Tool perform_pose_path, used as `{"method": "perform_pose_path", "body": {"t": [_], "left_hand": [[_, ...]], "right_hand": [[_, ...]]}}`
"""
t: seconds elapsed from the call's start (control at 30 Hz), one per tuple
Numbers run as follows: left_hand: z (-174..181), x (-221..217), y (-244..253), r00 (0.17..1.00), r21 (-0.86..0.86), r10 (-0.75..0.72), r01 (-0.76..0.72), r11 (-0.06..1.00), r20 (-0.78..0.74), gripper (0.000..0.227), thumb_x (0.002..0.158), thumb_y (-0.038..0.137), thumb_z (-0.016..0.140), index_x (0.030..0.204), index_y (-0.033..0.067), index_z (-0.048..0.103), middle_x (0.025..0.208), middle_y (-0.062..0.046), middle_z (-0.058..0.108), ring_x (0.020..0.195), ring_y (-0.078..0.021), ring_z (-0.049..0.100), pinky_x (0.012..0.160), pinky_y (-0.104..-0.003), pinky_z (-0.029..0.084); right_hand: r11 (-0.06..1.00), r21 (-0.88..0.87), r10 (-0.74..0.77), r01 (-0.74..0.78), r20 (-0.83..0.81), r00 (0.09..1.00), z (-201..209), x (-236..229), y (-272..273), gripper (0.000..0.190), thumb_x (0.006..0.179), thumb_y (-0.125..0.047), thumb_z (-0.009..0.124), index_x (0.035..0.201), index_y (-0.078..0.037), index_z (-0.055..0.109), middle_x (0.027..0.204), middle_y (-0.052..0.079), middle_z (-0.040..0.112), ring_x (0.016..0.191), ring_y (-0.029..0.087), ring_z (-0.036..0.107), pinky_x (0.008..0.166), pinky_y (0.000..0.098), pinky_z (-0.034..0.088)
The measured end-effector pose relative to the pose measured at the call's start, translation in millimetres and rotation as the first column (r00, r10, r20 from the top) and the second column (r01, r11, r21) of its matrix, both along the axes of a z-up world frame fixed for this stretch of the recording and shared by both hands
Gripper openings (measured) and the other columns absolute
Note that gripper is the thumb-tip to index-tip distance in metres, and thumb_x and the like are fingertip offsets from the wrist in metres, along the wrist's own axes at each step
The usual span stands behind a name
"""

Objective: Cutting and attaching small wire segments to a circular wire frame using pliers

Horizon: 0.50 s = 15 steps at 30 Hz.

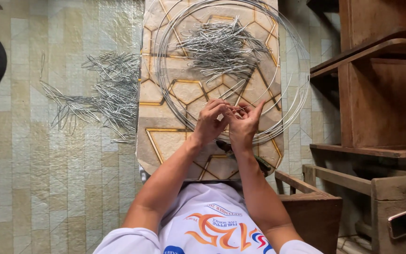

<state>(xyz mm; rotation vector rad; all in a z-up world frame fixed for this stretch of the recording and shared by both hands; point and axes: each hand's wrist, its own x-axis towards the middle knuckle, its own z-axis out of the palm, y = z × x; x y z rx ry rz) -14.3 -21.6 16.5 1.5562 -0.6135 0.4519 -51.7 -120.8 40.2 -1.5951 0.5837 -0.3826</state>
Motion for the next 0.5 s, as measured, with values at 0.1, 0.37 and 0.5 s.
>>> {"method": "perform_pose_path", "body": {"t": [0.1,0.37,0.5], "left_hand": [[-7.0,2.0,0.9,1.0,0.008,-0.004,0.004,1.0,0.008,0.012,0.084,-0.003,0.072,0.085,0.0077,0.066,0.092,-0.009,0.072,0.09,-0.0346,0.07,0.084,-0.042,0.056],[-10.8,0.5,-7.2,0.999,0.021,0.046,-0.046,0.999,0.013,0.005,0.09,0.002,0.069,0.087,0.0065,0.07,0.091,-0.008,0.073,0.089,-0.0322,0.07,0.084,-0.04,0.057],[-8.0,-0.2,-6.4,0.999,0.029,0.044,-0.044,0.999,0.008,0.006,0.088,0.002,0.072,0.093,0.0045,0.073,0.092,-0.01,0.073,0.09,-0.0344,0.07,0.085,-0.042,0.057]], "right_hand": [[0.997,0.069,-0.033,0.032,0.018,0.999,-7.8,-1.1,-2.6,0.135,0.075,-0.019,0.101,0.163,-0.002,0.0,0.111,0.015,0.063,0.088,0.013,0.069,0.078,0.0223,0.06],[0.981,0.166,-0.119,0.099,0.118,0.986,0.7,-4.5,9.0,0.118,0.08,-0.013,0.096,0.16,0.006,0.012,0.097,0.015,0.069,0.081,0.011,0.068,0.08,0.0239,0.059],[0.97,0.21,-0.154,0.123,0.138,0.978,-6.0,-3.8,9.5,0.108,0.082,-0.013,0.094,0.157,0.008,0.019,0.095,0.014,0.069,0.082,0.014,0.07,0.08,0.0267,0.059]]}}
